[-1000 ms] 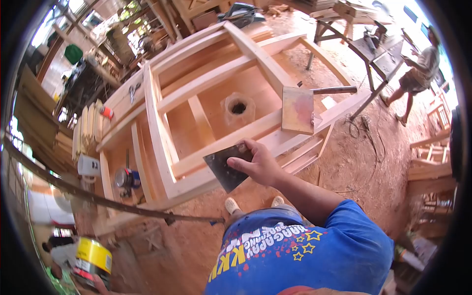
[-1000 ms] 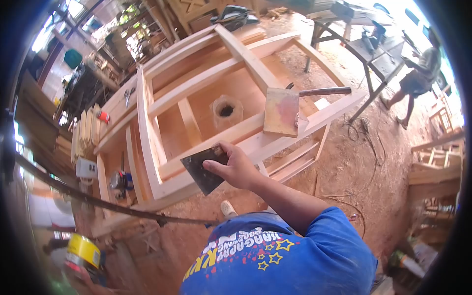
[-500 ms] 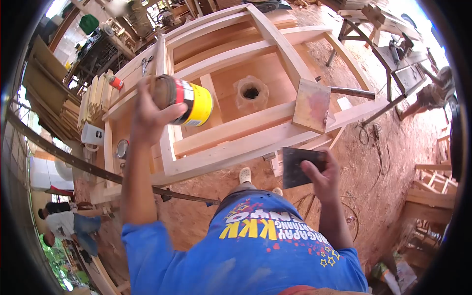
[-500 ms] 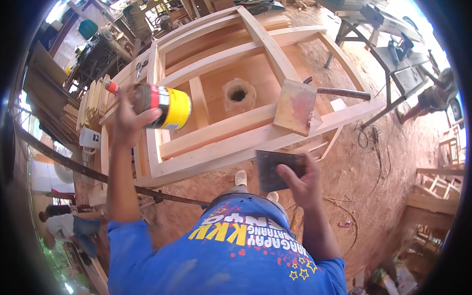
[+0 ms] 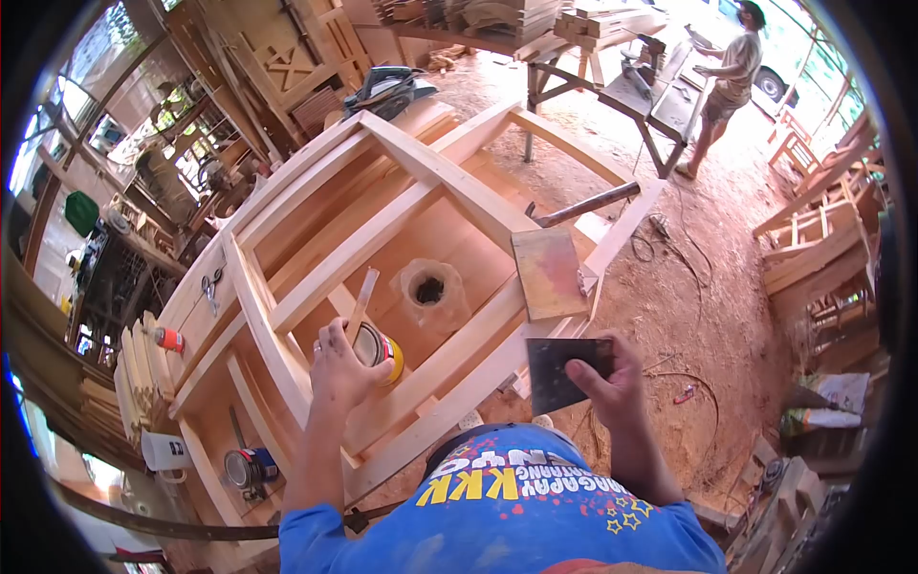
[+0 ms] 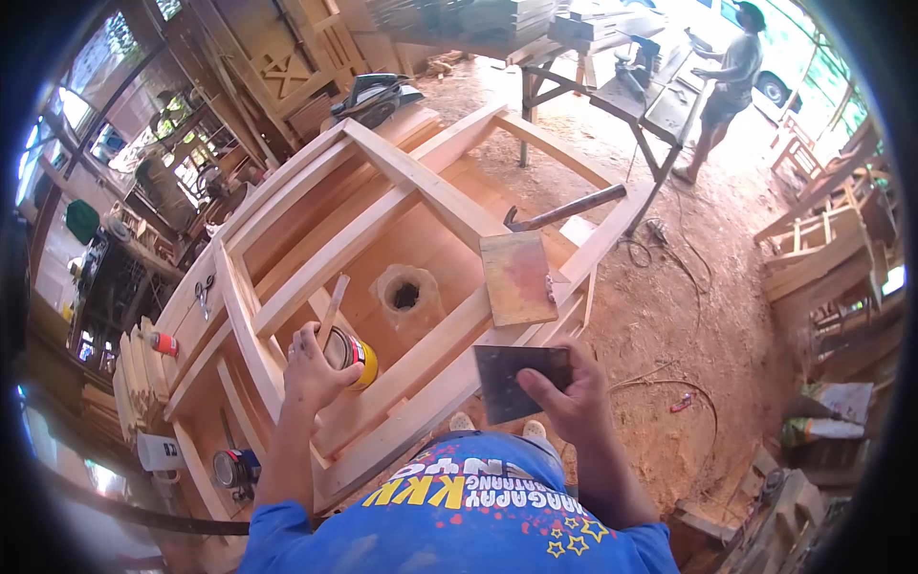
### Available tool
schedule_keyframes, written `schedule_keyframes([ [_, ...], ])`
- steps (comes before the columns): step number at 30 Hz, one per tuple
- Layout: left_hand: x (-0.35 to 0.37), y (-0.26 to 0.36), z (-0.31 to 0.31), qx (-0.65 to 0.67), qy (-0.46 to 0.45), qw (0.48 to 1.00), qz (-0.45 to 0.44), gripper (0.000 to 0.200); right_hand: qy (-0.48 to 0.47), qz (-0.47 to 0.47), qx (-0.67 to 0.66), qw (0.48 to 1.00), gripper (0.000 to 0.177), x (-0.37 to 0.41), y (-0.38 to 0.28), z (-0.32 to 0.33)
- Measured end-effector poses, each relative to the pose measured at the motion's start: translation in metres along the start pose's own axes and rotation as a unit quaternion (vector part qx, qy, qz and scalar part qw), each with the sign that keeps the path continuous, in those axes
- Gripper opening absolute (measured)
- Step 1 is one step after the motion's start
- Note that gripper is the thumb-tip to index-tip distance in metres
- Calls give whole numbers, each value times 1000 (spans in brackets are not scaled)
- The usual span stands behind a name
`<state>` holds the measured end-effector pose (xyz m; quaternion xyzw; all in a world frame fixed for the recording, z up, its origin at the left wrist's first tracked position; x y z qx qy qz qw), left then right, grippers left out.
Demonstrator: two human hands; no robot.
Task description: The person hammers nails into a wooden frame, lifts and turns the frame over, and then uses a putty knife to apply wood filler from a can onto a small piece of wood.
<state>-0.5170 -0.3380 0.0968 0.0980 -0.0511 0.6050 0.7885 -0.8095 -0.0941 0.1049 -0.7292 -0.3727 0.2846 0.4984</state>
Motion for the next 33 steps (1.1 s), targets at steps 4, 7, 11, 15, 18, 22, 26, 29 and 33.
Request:
schedule_keyframes([
  [4,1,-15,-16,40,50,997,-33,101,-68,-18,13,997,26,-9,11,-18],
  [7,-4,-21,-22,72,55,996,-27,100,-94,-38,-3,995,26,-12,13,-32],
  [11,-3,-11,-10,72,21,997,3,99,-126,-60,-3,990,26,-18,18,-31],
  [15,-3,-7,-9,82,35,996,16,96,-151,-72,-9,986,27,-26,21,-28],
  [18,-3,-10,-17,96,107,990,-10,93,-157,-86,-3,984,28,-29,26,-27],
  [22,4,-9,-18,84,134,987,1,85,-170,-115,-12,979,32,-29,38,-35],
  [26,0,-16,-20,106,157,982,7,80,-180,-120,3,976,28,-33,47,-45],
  [29,-1,-19,-12,141,186,972,8,75,-171,-99,28,980,27,-36,52,-53],
  [33,-6,-36,4,169,183,968,36,69,-164,-105,72,978,29,-38,60,-57],
])
Point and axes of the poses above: each hand's wrist, its own x-axis away from the middle knuckle, its own z-axis out of the back of the hand, y = z × x, the point moved 2 cm from there along -x, towards the middle knuckle, and after that the axes turned 8 degrees about -x, right-handed, at the moved point
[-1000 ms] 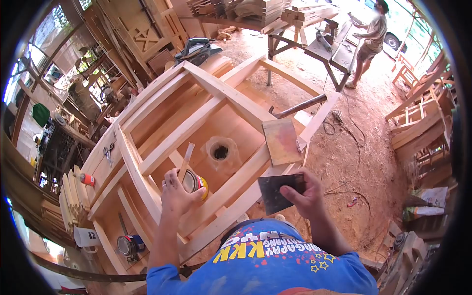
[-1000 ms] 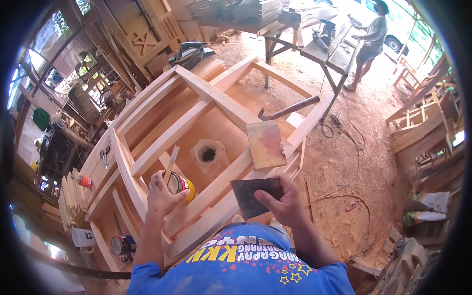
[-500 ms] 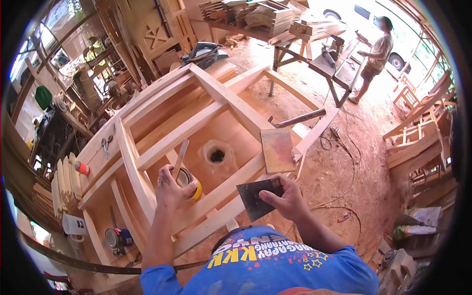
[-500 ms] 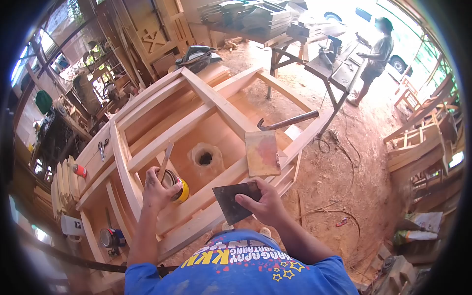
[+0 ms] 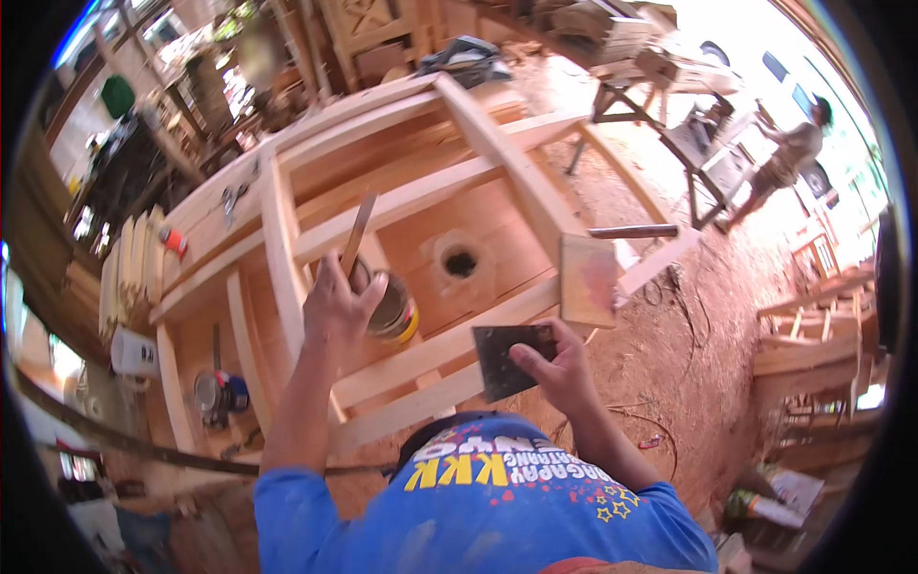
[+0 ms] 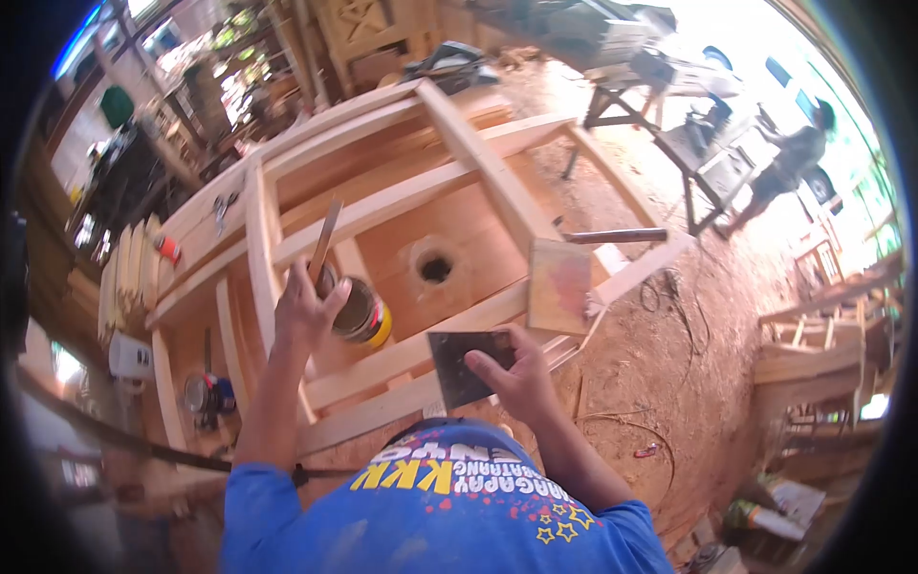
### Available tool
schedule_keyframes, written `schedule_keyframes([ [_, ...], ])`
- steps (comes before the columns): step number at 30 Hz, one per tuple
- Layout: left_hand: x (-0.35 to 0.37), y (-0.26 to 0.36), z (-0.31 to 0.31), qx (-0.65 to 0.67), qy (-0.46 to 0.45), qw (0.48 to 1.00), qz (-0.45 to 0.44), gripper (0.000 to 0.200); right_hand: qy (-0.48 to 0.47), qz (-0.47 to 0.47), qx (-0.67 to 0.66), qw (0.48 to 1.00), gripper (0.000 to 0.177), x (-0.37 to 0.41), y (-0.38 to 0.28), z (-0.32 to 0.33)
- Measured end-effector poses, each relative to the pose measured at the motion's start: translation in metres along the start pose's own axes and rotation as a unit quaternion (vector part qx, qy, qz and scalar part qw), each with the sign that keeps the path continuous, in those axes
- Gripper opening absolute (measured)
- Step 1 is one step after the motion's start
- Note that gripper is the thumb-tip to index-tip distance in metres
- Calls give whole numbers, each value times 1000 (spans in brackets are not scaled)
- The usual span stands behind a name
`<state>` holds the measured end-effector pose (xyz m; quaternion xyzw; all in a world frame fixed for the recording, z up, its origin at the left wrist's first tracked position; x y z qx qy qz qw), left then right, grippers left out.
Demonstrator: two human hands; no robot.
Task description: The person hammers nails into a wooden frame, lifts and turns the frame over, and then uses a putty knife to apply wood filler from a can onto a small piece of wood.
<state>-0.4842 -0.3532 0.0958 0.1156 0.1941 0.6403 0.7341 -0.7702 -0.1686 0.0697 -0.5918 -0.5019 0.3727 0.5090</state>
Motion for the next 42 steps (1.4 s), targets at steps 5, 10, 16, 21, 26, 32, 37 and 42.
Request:
schedule_keyframes([
  [5,-47,-46,16,371,-102,914,126,78,24,-5,10,1000,23,-3,8,-3],
  [10,-95,-90,18,646,-187,724,151,62,51,-8,-9,999,25,-5,17,-5],
  [16,-123,-110,-5,646,-154,718,208,47,57,-9,-10,998,24,-8,17,-5],
  [21,-140,-118,-24,542,-126,803,215,38,62,-19,11,998,26,-11,15,-5],
  [26,-131,-106,-9,529,-83,822,195,35,76,-19,40,996,33,-13,6,-10],
  [32,-99,-85,21,485,-64,855,171,50,50,25,264,963,63,-29,-19,-19],
  [37,-45,-30,28,473,-172,860,85,54,-19,16,366,930,58,-31,-13,-20],
  [42,-8,15,18,501,-302,811,18,63,16,104,445,889,45,-27,-12,-20],
])
Point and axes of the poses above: each hand's wrist, its own x-axis away from the middle knuckle, its own z-axis out of the back of the hand, y = z × x, the point moved 2 cm from there along -x, towards the middle knuckle, and after that the axes turned 8 degrees about -x, right-handed, at the moved point
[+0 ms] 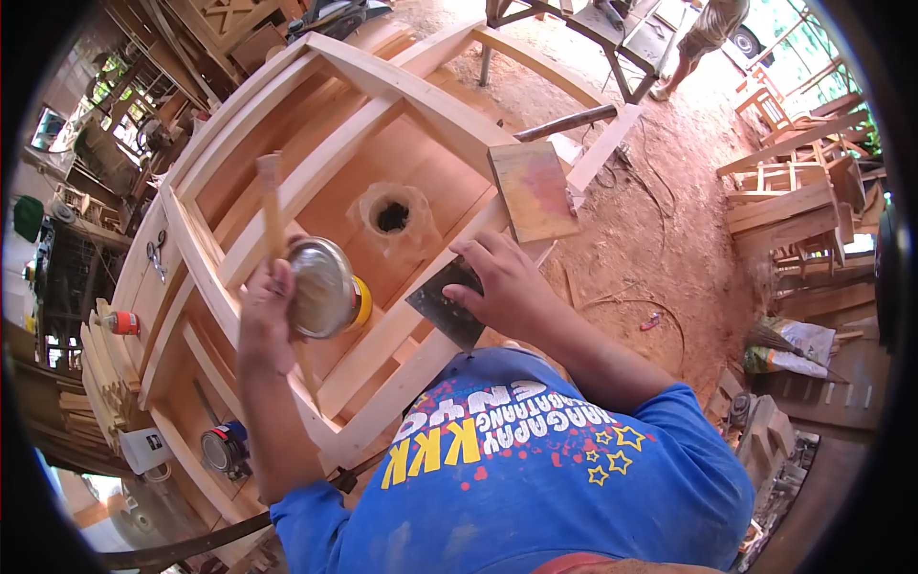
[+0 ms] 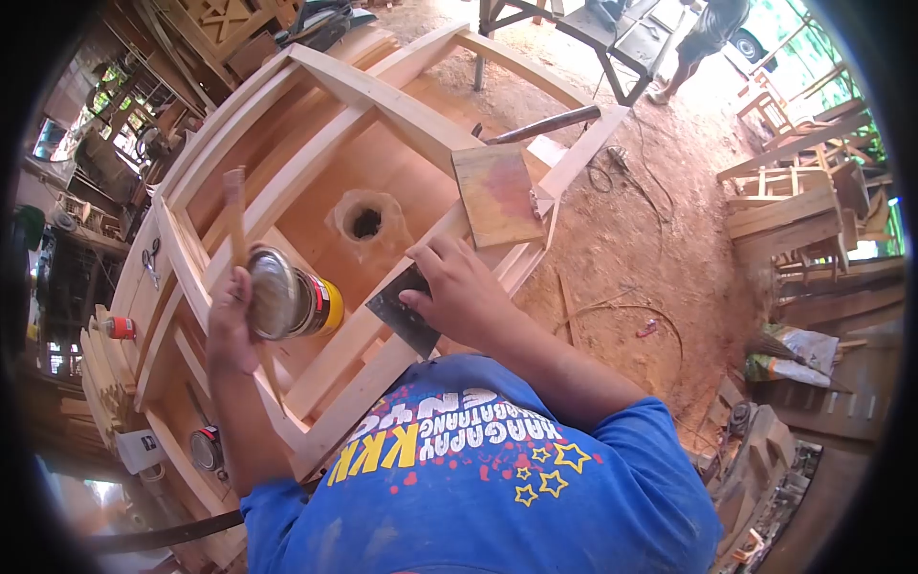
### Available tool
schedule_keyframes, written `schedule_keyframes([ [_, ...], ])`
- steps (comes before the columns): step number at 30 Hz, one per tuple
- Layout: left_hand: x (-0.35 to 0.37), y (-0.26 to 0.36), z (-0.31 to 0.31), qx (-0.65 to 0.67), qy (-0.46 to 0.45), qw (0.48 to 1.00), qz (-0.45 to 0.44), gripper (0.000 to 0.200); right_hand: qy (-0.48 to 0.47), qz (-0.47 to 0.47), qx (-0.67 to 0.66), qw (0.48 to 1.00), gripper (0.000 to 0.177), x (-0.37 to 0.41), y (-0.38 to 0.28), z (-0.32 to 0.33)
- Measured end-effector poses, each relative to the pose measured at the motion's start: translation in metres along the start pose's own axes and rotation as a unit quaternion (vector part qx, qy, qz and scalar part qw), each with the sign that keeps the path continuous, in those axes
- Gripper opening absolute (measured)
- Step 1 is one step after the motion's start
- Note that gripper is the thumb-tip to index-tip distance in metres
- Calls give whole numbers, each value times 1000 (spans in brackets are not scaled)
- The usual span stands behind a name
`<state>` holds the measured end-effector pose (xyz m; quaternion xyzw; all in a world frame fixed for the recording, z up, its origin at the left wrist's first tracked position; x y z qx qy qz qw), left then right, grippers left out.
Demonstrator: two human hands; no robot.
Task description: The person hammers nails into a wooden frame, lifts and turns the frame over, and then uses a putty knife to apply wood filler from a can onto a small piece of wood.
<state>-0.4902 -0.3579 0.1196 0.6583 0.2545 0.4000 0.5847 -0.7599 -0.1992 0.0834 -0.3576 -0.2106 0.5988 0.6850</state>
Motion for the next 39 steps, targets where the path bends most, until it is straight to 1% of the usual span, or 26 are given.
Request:
schedule_keyframes([
  [1,-3,-17,-4,17,-22,1000,-3,65,24,22,-8,999,42,1,2,-4],
  [2,-6,-20,-10,32,-46,998,-14,68,53,48,-14,997,39,1,5,-8],
  [3,-4,-11,-26,40,-73,996,-7,73,90,74,-12,993,37,0,6,-3],
  [4,-1,-3,-46,48,-110,993,0,79,51,15,-94,994,37,0,2,3],
  [5,1,0,-60,63,-144,988,3,82,16,-48,-176,983,38,-1,-3,6],
  [6,4,0,-73,70,-178,981,10,85,-37,-58,-298,952,42,-5,-2,7],
  [7,6,0,-87,77,-213,974,18,88,-86,-63,-417,903,46,-7,0,6],
  [8,8,0,-100,76,-247,966,25,90,-106,-40,-523,845,54,-4,-9,10],
  [9,9,0,-112,82,-268,960,22,81,-109,-58,-558,821,54,-1,-11,9],
  [10,10,-1,-122,90,-286,954,21,72,-169,-30,-589,789,56,-2,-10,14],
  [12,10,2,-140,103,-298,948,31,69,-158,-15,-653,740,54,5,-15,22],
  [13,12,3,-149,110,-293,949,37,75,-121,-12,-650,751,51,10,-14,26],
  [15,16,9,-165,106,-276,954,44,93,-58,-9,-642,764,46,19,-12,32],
  [18,19,10,-195,61,-279,958,7,101,21,-85,-677,731,43,38,-6,45],
  [19,28,25,-208,45,-304,952,-1,107,58,-84,-702,704,40,45,-6,51],
  [22,28,10,-223,76,-334,939,14,115,121,-72,-637,758,40,56,21,62],
  [23,23,-9,-220,89,-335,937,36,117,130,-70,-642,752,37,61,24,71],
  [26,27,-5,-245,94,-366,924,51,117,75,-55,-666,740,37,70,29,93],
  [27,28,-4,-251,90,-369,923,57,116,46,-66,-677,732,36,77,25,101],
  [30,28,-5,-266,79,-367,924,75,116,10,-72,-593,802,36,88,34,104],
  [31,30,-8,-271,83,-374,920,81,115,20,-96,-596,797,32,94,31,113],
  [34,33,-19,-281,99,-384,913,97,111,164,-64,-619,765,33,92,43,129],
  [36,33,-27,-282,104,-408,901,108,106,228,-35,-686,690,27,83,45,160],
  [37,32,-32,-277,80,-429,895,94,102,250,1,-679,690,26,78,46,177],
  [38,34,-31,-274,99,-419,897,100,101,273,38,-671,688,25,73,46,193],
  [39,37,-30,-271,118,-411,898,105,100,315,28,-665,677,25,69,42,209],
])
Point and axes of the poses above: each hand's wrist, its own x-axis away from the middle knuckle, its own z-axis out of the back of the hand, y = z × x, the point moved 2 cm from there along -x, towards the middle knuckle, and after that the axes turned 8 degrees about -x, right-handed, at the moved point
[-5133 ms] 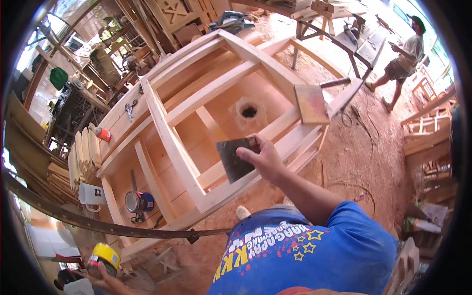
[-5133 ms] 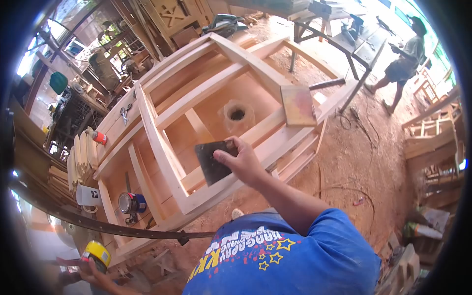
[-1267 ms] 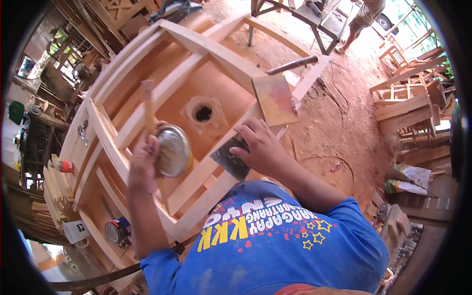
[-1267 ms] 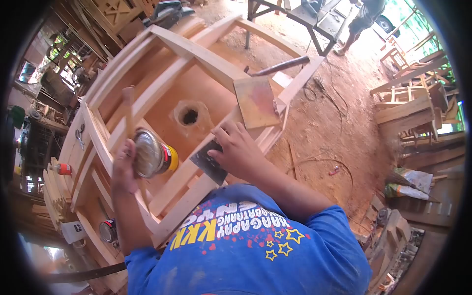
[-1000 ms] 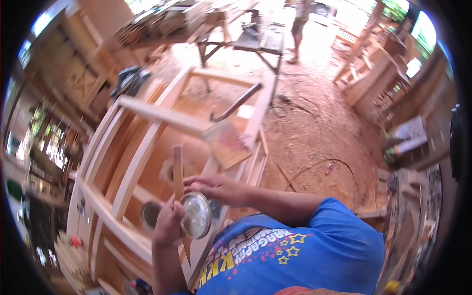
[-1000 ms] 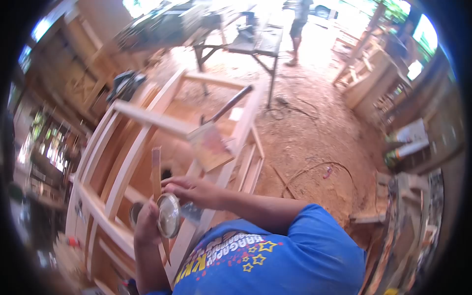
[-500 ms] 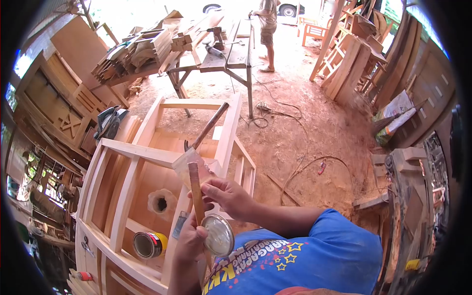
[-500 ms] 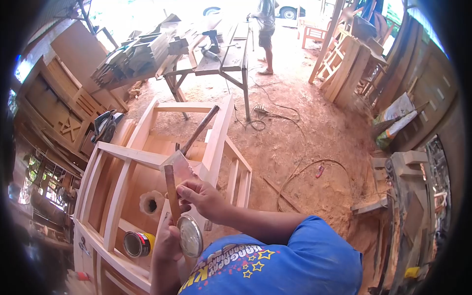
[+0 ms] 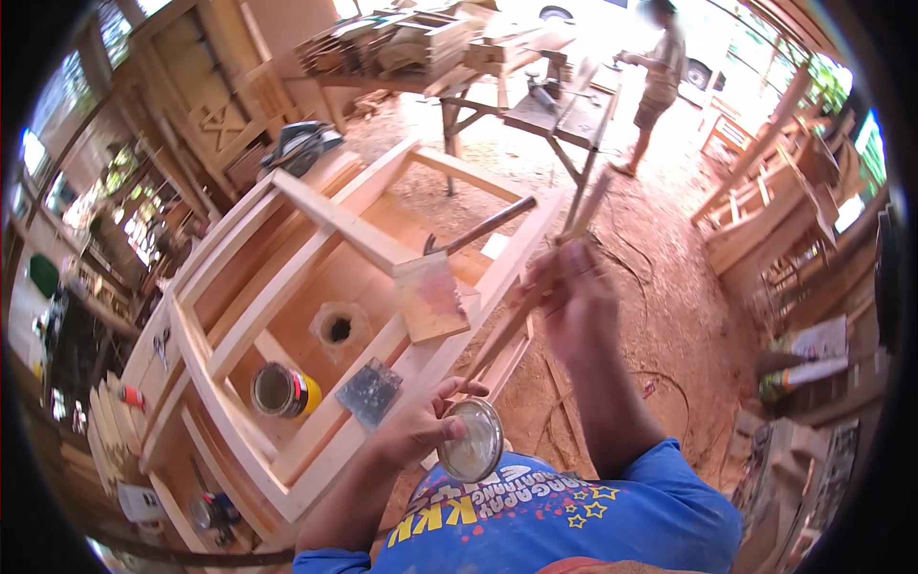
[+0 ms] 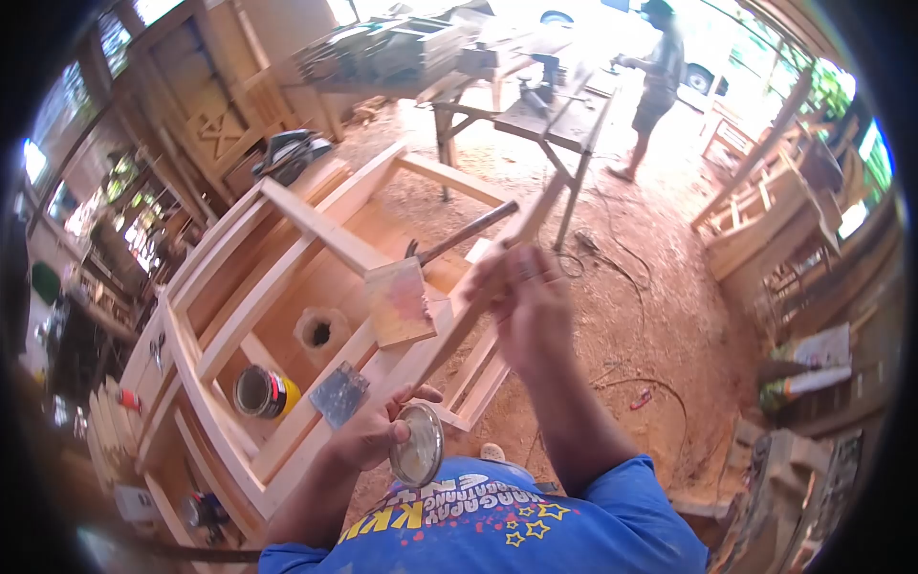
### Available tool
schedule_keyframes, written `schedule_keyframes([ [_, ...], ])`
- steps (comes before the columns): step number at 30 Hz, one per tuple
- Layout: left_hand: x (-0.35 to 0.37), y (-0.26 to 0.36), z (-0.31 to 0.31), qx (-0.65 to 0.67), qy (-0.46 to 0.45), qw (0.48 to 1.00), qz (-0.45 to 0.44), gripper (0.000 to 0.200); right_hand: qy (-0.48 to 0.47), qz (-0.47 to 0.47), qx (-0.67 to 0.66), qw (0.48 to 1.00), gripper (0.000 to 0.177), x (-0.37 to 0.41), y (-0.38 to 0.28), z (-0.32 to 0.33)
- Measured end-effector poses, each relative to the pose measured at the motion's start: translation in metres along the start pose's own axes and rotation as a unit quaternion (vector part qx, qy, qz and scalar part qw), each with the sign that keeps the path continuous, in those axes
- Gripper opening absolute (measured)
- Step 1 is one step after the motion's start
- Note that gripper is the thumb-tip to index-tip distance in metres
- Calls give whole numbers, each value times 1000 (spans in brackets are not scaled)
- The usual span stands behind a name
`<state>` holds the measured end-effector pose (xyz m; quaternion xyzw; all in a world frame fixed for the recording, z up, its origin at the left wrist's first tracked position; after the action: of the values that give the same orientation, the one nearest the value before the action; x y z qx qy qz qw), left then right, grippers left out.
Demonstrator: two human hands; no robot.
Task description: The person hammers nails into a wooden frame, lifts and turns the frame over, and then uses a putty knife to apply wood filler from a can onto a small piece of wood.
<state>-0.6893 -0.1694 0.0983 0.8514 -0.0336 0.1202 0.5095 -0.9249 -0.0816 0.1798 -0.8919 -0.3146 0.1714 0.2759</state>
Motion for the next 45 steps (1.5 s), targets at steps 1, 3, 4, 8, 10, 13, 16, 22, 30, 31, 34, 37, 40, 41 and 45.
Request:
schedule_keyframes([
  [1,6,-2,0,21,6,1000,-3,98,40,24,2,999,26,-7,-12,-7],
  [3,22,-15,11,69,41,995,-57,95,48,68,37,996,30,-19,-28,-19],
  [4,31,-22,15,95,61,990,-86,94,-5,84,73,994,31,-23,-31,-22],
  [8,86,-18,15,194,179,947,-180,87,-156,90,370,911,49,-24,-8,-37],
  [10,122,-41,45,124,317,911,-234,83,-213,43,462,860,51,-16,25,-49],
  [13,196,-17,66,-84,523,803,-274,74,-286,-22,532,796,49,-13,65,-59],
  [16,265,-30,95,-105,638,724,-240,76,-346,-17,600,721,48,2,106,-87],
  [22,306,-73,141,-189,773,604,-51,83,-503,29,655,563,70,32,192,-165],
  [30,320,-78,155,-228,759,609,34,110,-618,-50,666,415,113,57,332,-202],
  [31,322,-81,156,-218,752,622,29,112,-619,-72,678,389,114,61,341,-207],
  [34,329,-82,160,-212,755,621,25,112,-623,-97,686,363,117,68,360,-208],
  [37,336,-77,159,-240,788,567,-16,96,-622,-116,682,368,117,66,364,-208],
  [40,337,-56,146,-231,819,515,-109,69,-609,-99,685,386,116,58,354,-215],
  [41,335,-45,137,-217,825,502,-144,60,-604,-90,688,392,116,56,347,-215],
  [45,297,-5,107,-78,699,631,-327,38,-573,-13,640,511,118,40,289,-229],
])
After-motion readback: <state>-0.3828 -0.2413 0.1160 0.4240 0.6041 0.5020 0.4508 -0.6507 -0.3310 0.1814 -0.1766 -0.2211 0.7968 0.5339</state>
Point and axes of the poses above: each hand's wrist, its own x-axis away from the middle knuckle, its own z-axis out of the back of the hand, y = z × x, the point moved 2 cm from there along -x, towards the middle knuckle, and after that the axes turned 8 degrees about -x, right-handed, at the moved point
